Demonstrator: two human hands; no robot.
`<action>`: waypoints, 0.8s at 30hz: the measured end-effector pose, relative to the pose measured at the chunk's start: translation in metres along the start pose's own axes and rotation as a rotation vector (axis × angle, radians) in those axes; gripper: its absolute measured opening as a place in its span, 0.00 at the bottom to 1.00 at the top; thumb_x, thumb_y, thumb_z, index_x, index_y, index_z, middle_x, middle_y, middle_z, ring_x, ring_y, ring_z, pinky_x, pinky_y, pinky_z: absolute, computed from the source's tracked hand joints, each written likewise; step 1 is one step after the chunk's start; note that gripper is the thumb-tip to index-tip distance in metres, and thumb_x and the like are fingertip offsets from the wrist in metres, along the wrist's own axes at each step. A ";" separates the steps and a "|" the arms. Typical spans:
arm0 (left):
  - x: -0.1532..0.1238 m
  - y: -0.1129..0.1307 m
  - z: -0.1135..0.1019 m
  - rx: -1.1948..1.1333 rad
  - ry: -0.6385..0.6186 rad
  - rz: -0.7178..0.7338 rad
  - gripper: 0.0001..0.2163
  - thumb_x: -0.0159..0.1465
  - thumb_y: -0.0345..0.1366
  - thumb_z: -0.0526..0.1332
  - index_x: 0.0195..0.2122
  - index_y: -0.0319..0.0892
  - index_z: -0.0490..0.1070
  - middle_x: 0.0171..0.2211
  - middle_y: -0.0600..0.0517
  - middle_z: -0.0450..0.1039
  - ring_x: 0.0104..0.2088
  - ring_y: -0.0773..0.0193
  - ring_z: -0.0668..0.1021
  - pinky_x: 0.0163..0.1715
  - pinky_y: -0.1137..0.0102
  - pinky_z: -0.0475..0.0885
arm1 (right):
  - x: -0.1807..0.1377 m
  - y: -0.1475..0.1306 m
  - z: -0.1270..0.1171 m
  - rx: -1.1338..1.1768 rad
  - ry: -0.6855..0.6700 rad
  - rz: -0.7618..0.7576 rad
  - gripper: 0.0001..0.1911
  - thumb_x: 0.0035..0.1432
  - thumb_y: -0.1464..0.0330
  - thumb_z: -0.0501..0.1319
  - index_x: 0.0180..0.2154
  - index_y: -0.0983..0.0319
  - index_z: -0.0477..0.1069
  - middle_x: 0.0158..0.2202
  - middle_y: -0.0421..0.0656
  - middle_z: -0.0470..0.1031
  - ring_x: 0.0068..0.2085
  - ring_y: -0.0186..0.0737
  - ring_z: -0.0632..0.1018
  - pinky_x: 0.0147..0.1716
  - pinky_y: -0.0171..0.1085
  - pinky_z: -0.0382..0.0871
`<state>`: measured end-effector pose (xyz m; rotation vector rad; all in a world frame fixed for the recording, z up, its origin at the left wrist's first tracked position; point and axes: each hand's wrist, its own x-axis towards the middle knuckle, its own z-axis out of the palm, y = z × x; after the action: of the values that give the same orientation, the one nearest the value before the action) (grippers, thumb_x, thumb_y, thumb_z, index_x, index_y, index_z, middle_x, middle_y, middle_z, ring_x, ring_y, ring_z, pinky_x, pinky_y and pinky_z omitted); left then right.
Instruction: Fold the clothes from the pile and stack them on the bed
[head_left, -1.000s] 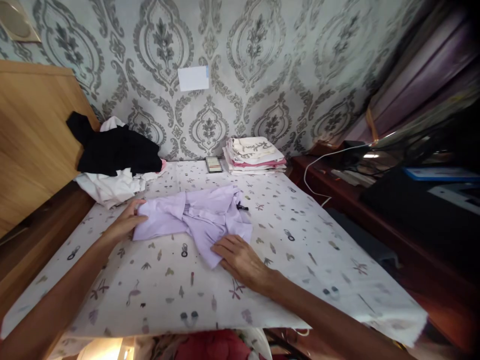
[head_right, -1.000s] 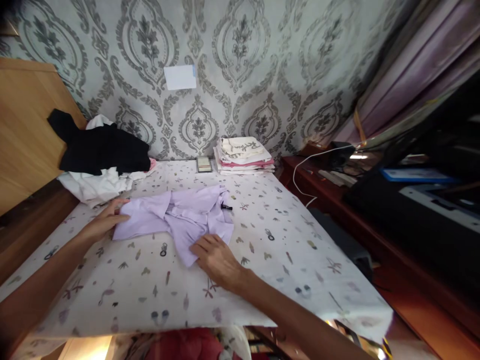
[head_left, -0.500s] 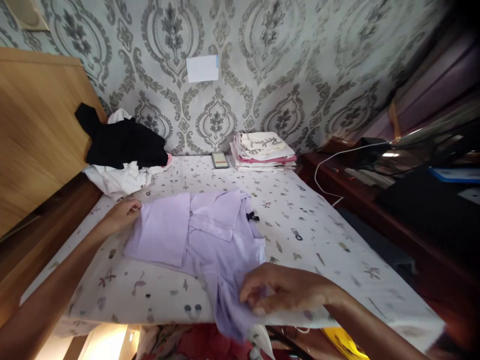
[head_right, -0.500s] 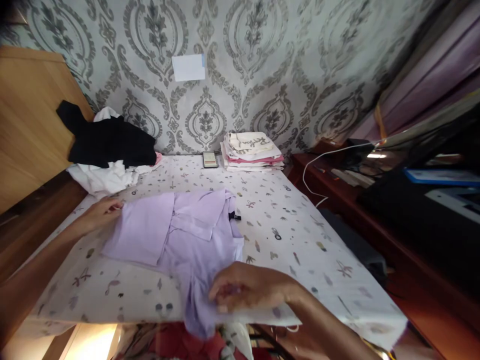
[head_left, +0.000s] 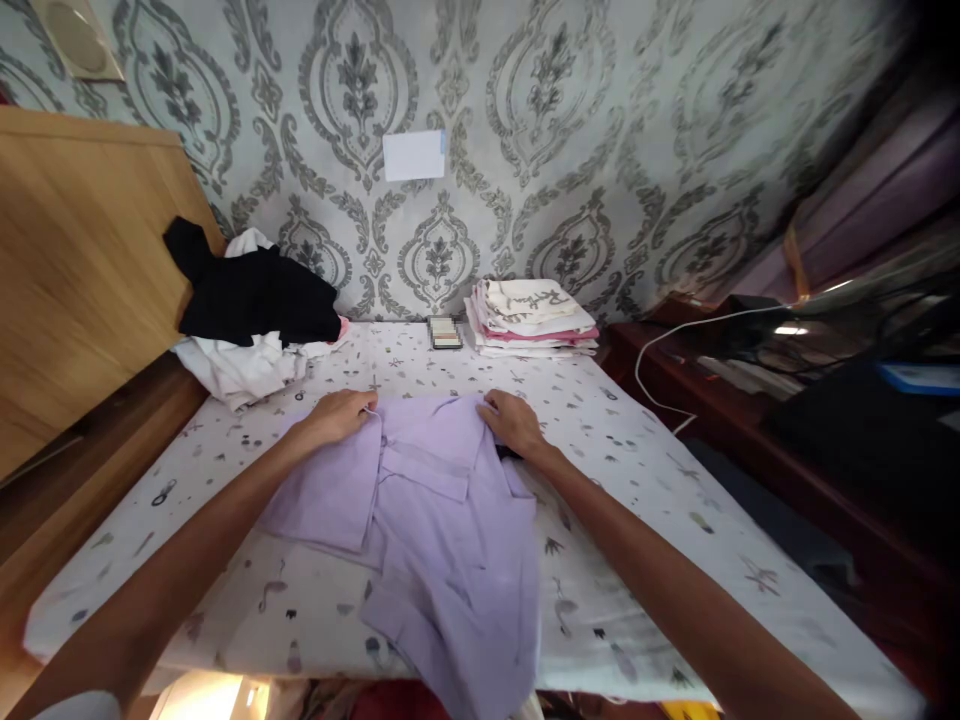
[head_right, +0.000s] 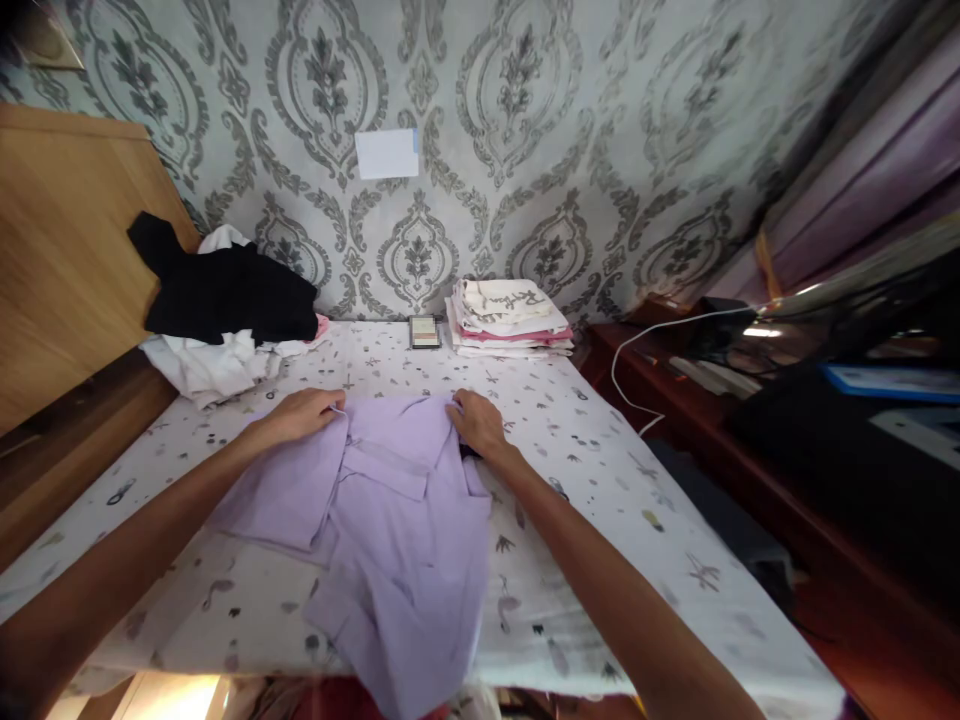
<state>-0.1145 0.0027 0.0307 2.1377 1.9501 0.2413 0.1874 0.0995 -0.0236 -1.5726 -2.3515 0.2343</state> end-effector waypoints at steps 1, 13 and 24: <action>-0.003 -0.006 -0.008 -0.067 0.009 -0.008 0.08 0.59 0.34 0.54 0.37 0.46 0.72 0.32 0.50 0.75 0.37 0.54 0.77 0.37 0.65 0.68 | -0.002 0.004 0.001 0.006 0.012 -0.021 0.12 0.65 0.63 0.54 0.43 0.60 0.74 0.41 0.49 0.79 0.43 0.47 0.76 0.40 0.39 0.65; -0.137 -0.176 -0.084 -0.616 0.356 -0.483 0.09 0.46 0.42 0.65 0.26 0.46 0.68 0.20 0.54 0.67 0.21 0.64 0.68 0.20 0.72 0.61 | -0.005 0.031 -0.003 -0.007 0.087 0.011 0.13 0.63 0.63 0.54 0.42 0.60 0.75 0.40 0.49 0.78 0.41 0.48 0.75 0.38 0.41 0.65; -0.102 -0.112 -0.027 -0.013 0.121 -0.178 0.11 0.61 0.45 0.54 0.35 0.47 0.73 0.37 0.48 0.77 0.37 0.53 0.76 0.39 0.64 0.69 | -0.078 -0.042 -0.026 -0.173 -0.198 -0.587 0.09 0.63 0.67 0.58 0.44 0.59 0.73 0.44 0.47 0.74 0.40 0.44 0.76 0.32 0.37 0.68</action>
<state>-0.2386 -0.0878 0.0286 1.9679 2.1850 0.3567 0.1869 0.0102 0.0007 -0.8824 -2.9304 0.0543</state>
